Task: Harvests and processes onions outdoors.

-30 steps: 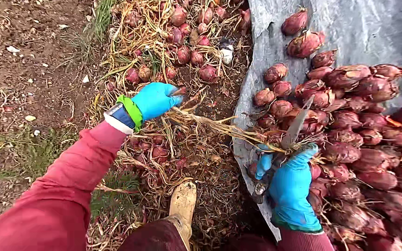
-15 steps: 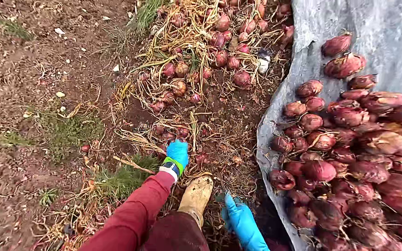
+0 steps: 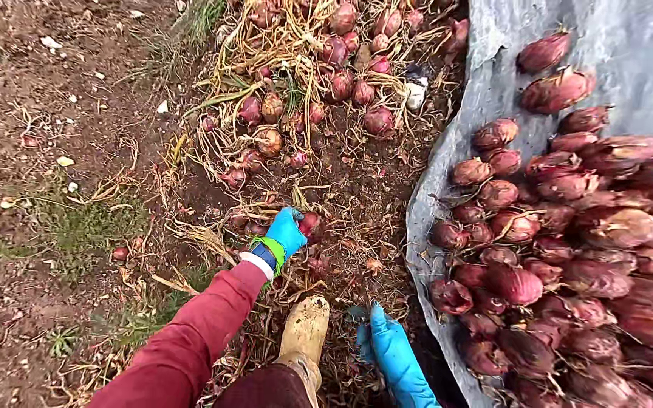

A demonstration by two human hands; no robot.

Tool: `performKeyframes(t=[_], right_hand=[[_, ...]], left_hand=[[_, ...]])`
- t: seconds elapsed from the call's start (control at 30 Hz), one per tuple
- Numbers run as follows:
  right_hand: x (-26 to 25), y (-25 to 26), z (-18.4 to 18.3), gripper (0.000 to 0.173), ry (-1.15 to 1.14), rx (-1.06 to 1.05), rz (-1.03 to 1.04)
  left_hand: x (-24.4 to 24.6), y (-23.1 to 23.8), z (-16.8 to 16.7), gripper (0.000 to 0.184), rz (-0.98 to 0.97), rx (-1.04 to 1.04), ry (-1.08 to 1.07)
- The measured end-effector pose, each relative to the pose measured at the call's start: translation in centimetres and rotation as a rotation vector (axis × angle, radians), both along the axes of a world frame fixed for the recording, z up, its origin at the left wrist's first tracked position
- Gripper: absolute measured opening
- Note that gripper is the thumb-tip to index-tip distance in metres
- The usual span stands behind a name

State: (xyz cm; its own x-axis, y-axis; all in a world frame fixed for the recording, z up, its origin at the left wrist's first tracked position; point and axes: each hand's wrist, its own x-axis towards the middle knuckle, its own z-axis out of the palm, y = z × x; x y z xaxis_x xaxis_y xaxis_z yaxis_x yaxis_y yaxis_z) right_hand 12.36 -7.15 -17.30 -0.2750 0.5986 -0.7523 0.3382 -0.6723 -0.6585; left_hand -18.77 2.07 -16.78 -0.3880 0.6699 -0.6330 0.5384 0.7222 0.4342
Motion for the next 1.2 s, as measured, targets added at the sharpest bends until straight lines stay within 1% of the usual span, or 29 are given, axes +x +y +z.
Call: performKeyframes(t=[0.03, 0.07, 0.1, 0.13, 0.2, 0.23, 0.3, 0.37, 0.4, 0.47, 0.5, 0.57, 0.6, 0.63, 0.67, 0.7, 0.77, 0.8, 0.87, 0.9, 0.93, 0.97, 1.0, 1.03, 1.07, 1.1, 1.13, 1.17, 1.2], right_hand=[[0.1, 0.3, 0.1, 0.069, 0.01, 0.002, -0.023], [0.3, 0.4, 0.2, 0.068, 0.016, 0.005, -0.058], [0.7, 0.4, 0.4, 0.069, 0.023, 0.016, -0.103], [1.3, 0.2, 0.5, 0.071, 0.038, 0.037, -0.152], [2.6, -0.8, 0.5, 0.081, 0.076, 0.04, -0.205], [3.1, -1.1, 0.3, 0.087, 0.087, 0.006, -0.219], [3.2, -1.7, -0.5, 0.098, 0.104, -0.105, -0.236], [2.6, -1.8, -0.8, 0.101, 0.132, -0.162, -0.216], [1.9, -1.2, -0.5, 0.1, 0.169, -0.142, -0.186], [0.3, 0.6, 1.3, 0.095, 0.301, -0.029, -0.126], [-0.5, 1.6, 2.5, 0.096, 0.382, 0.055, -0.106], [-2.0, 3.7, 5.0, 0.1, 0.5, 0.187, -0.133], [-2.4, 4.7, 5.9, 0.1, 0.534, 0.231, -0.166], [-2.7, 5.6, 6.2, 0.096, 0.531, 0.267, -0.201], [-2.7, 6.3, 6.1, 0.093, 0.474, 0.313, -0.217], [-2.5, 6.8, 5.7, 0.09, 0.399, 0.339, -0.203], [-1.8, 7.9, 5.1, 0.085, 0.284, 0.301, -0.101], [-1.3, 8.4, 4.8, 0.086, 0.262, 0.268, -0.054], [-0.2, 8.6, 3.9, 0.087, 0.299, 0.238, -0.084], [0.1, 8.8, 3.5, 0.089, 0.293, 0.233, -0.12], [0.2, 9.0, 3.1, 0.09, 0.272, 0.219, -0.112], [0.4, 9.1, 2.9, 0.091, 0.258, 0.206, -0.047], [0.6, 9.3, 3.0, 0.094, 0.26, 0.216, 0.064], [0.6, 9.6, 3.6, 0.096, 0.261, 0.233, 0.144], [0.7, 9.6, 4.6, 0.096, 0.241, 0.254, 0.177], [0.9, 9.4, 5.6, 0.094, 0.202, 0.272, 0.169], [1.4, 8.8, 6.2, 0.093, 0.178, 0.291, 0.1], [2.1, 8.4, 6.4, 0.091, 0.185, 0.332, -0.01], [3.0, 8.5, 6.4, 0.092, 0.21, 0.378, -0.15]], left_hand=[[0.5, -0.2, -1.8, 0.082, -0.09, -0.119, 0.047], [1.0, -0.4, -2.9, 0.08, -0.164, -0.221, 0.085], [1.4, -0.6, -3.3, 0.074, -0.224, -0.284, 0.106], [1.5, -0.7, -3.4, 0.063, -0.269, -0.307, 0.102], [1.1, -1.0, -2.5, 0.042, -0.32, -0.245, 0.036], [0.7, -0.6, -1.1, 0.037, -0.299, -0.162, 0.0], [0.0, 1.2, 3.2, 0.029, -0.231, 0.063, -0.07], [-0.6, 2.8, 7.9, 0.022, -0.214, 0.292, -0.154], [-0.8, 3.6, 10.2, 0.02, -0.223, 0.389, -0.196], [-0.2, 4.1, 14.2, 0.016, -0.269, 0.52, -0.312], [0.6, 3.8, 15.4, 0.016, -0.309, 0.543, -0.372], [2.4, 2.7, 16.2, 0.014, -0.421, 0.47, -0.474], [3.3, 2.0, 15.9, 0.01, -0.492, 0.385, -0.519], [4.0, 1.6, 15.5, 0.007, -0.569, 0.268, -0.55], [4.5, 1.5, 15.0, 0.007, -0.64, 0.171, -0.555], [4.6, 1.7, 14.5, 0.011, -0.723, 0.097, -0.505], [3.6, 3.4, 13.7, 0.016, -0.896, 0.023, -0.268], [2.9, 4.4, 13.4, 0.019, -0.931, 0.007, -0.153], [2.3, 5.9, 13.2, 0.022, -0.859, 0.027, -0.064], [2.8, 6.6, 13.3, 0.023, -0.802, 0.063, -0.05], [3.6, 7.0, 13.5, 0.024, -0.775, 0.109, -0.039], [4.9, 7.0, 14.2, 0.028, -0.831, 0.13, -0.004], [6.8, 6.8, 15.2, 0.034, -0.975, 0.113, 0.067], [9.1, 6.5, 16.7, 0.036, -1.142, 0.044, 0.13], [11.5, 5.8, 17.8, 0.032, -1.281, -0.032, 0.157], [13.5, 4.9, 18.4, 0.025, -1.365, -0.063, 0.149], [14.4, 4.5, 18.6, 0.021, -1.393, -0.046, 0.138], [14.1, 5.0, 18.4, 0.025, -1.35, -0.012, 0.146], [12.9, 6.1, 18.0, 0.03, -1.235, 0.018, 0.184]])
